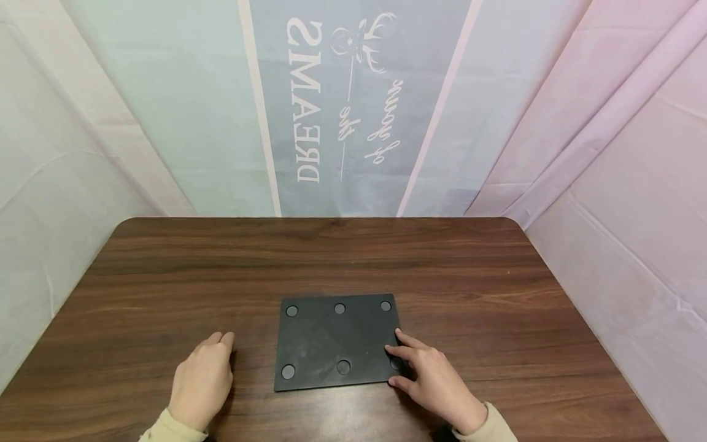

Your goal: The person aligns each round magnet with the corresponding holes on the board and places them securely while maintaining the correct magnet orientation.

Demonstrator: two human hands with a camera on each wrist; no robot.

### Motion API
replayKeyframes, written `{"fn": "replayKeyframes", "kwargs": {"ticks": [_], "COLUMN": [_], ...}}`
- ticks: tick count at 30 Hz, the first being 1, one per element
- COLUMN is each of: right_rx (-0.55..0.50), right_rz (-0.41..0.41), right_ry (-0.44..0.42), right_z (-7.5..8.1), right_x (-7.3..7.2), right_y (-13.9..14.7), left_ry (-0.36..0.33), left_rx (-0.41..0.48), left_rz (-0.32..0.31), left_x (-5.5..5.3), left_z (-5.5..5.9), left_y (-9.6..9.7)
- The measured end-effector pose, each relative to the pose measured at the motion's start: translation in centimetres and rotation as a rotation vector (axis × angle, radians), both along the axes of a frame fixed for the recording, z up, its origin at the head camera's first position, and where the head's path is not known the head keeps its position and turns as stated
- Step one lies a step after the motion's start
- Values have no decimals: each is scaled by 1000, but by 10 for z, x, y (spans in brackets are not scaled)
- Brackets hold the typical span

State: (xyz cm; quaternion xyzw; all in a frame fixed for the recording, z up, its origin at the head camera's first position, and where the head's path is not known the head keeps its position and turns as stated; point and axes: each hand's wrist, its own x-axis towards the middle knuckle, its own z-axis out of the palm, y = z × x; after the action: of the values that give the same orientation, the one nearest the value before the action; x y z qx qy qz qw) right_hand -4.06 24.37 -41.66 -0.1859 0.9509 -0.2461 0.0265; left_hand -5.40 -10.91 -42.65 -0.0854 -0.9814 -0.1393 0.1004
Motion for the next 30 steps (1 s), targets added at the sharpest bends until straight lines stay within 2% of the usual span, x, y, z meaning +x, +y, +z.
{"fn": "replayKeyframes", "kwargs": {"ticks": [7,16,25,30], "right_rx": [-8,1,17,12], "right_rz": [-3,-7,-8,-8], "right_ry": [-26,-24,5,-6], "right_z": [0,0,0,0], "right_x": [0,0,0,-1], "right_y": [1,0,0,0], "left_ry": [96,160,167,185], "left_rx": [28,89,133,148], "left_rz": [-27,-62,-74,-84], "left_x": [-1,-2,-3,-2], "left_z": [0,0,4,4], "left_y": [8,21,32,38]}}
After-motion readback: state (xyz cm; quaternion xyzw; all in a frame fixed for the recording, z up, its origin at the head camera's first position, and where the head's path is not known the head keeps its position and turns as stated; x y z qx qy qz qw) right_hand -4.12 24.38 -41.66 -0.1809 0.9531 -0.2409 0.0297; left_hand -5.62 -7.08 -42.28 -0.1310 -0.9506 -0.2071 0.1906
